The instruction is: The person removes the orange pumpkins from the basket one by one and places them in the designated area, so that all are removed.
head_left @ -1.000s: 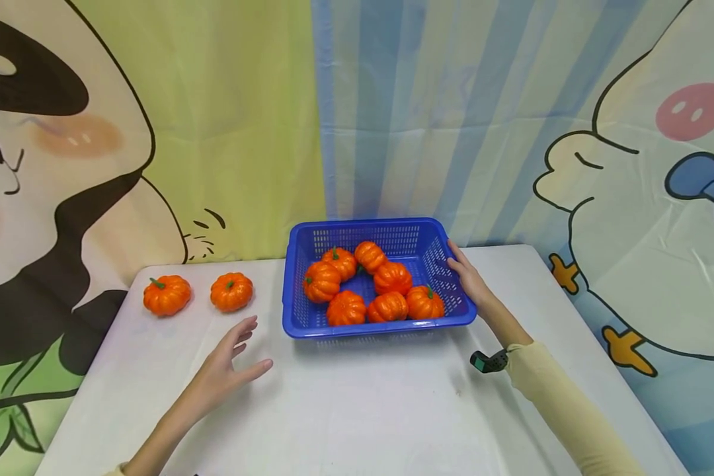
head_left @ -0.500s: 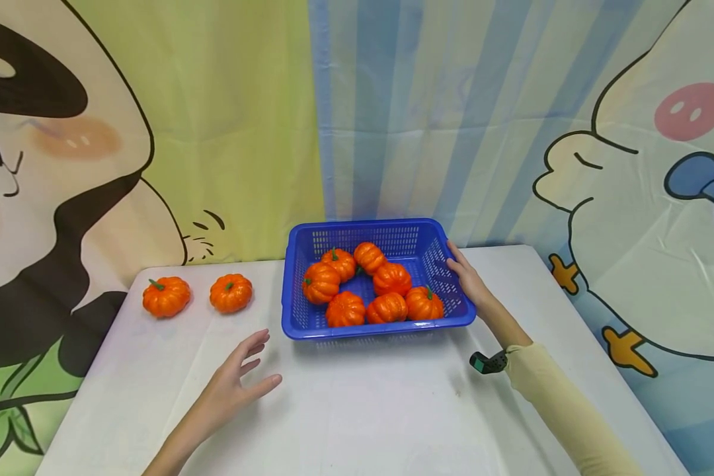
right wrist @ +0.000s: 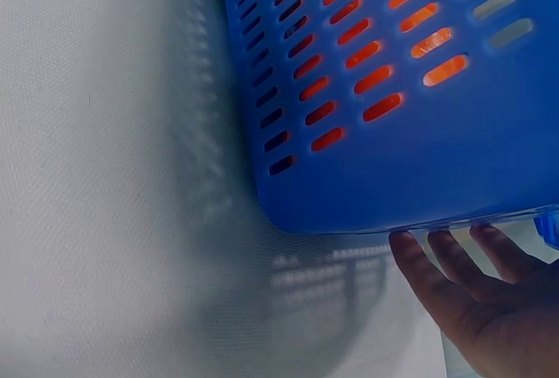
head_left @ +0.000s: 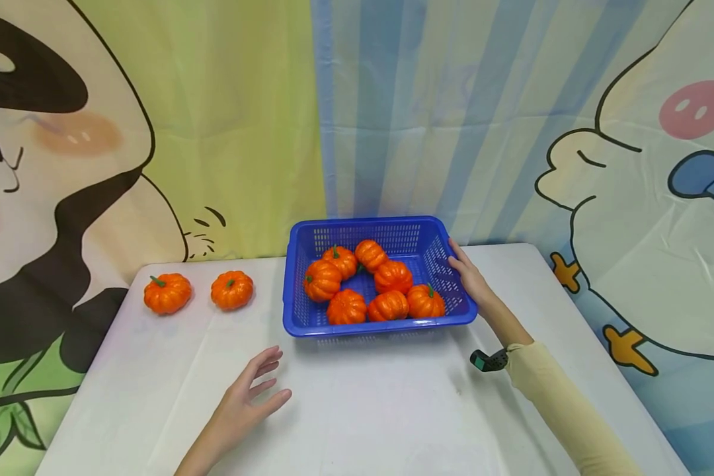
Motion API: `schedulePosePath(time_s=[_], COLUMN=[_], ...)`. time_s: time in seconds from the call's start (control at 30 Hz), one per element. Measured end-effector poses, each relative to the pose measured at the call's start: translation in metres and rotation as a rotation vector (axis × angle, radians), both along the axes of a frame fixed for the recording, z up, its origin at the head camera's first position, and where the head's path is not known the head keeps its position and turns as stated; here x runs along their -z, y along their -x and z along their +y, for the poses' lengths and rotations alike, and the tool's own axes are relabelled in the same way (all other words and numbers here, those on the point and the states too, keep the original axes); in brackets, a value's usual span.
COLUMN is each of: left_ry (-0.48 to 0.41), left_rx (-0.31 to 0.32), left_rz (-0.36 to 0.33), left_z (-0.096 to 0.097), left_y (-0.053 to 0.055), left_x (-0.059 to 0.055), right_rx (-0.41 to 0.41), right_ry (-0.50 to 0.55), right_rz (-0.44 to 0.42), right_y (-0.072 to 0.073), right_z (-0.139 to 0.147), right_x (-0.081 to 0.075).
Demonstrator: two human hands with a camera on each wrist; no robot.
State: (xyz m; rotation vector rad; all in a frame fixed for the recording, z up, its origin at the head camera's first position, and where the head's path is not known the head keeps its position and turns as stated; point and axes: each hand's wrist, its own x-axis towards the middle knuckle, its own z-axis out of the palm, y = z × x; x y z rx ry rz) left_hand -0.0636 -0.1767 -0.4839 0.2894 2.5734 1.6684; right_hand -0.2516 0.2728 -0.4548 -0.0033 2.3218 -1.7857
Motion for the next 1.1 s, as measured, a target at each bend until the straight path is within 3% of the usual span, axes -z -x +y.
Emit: schedulePosePath(time_s=[0.27, 0.57, 0.77, 0.93, 1.1], left_ry=[-0.069, -0.094, -0.097, -0.106, -0.079], left_rx=[0.068, 0.161, 0.179, 0.221, 0.345], left_rz=[-0.065, -0.078, -0.124, -0.145, -0.07], left_z=[0.015, 0.029, 0.033, 0.037, 0.046], left_y=[-0.004, -0.006, -0.005, 0.0, 0.015], left_x=[-0.007, -0.02, -0.022, -0.025, -0.039], right_rx=[0.014, 0.018, 0.017, 0.007, 0.007], right_ry=[-0.032, -0.034, -0.025, 0.0, -0.011], right_rz=[0.007, 0.006, 0.0, -0.001, 0.003], right_y=[0.0, 0.0, 0.0, -0.001, -0.001], right_z=[-0.001, -0.001, 0.0, 0.0, 0.0], right_x=[0.001, 0.003, 0.002, 0.0, 0.001])
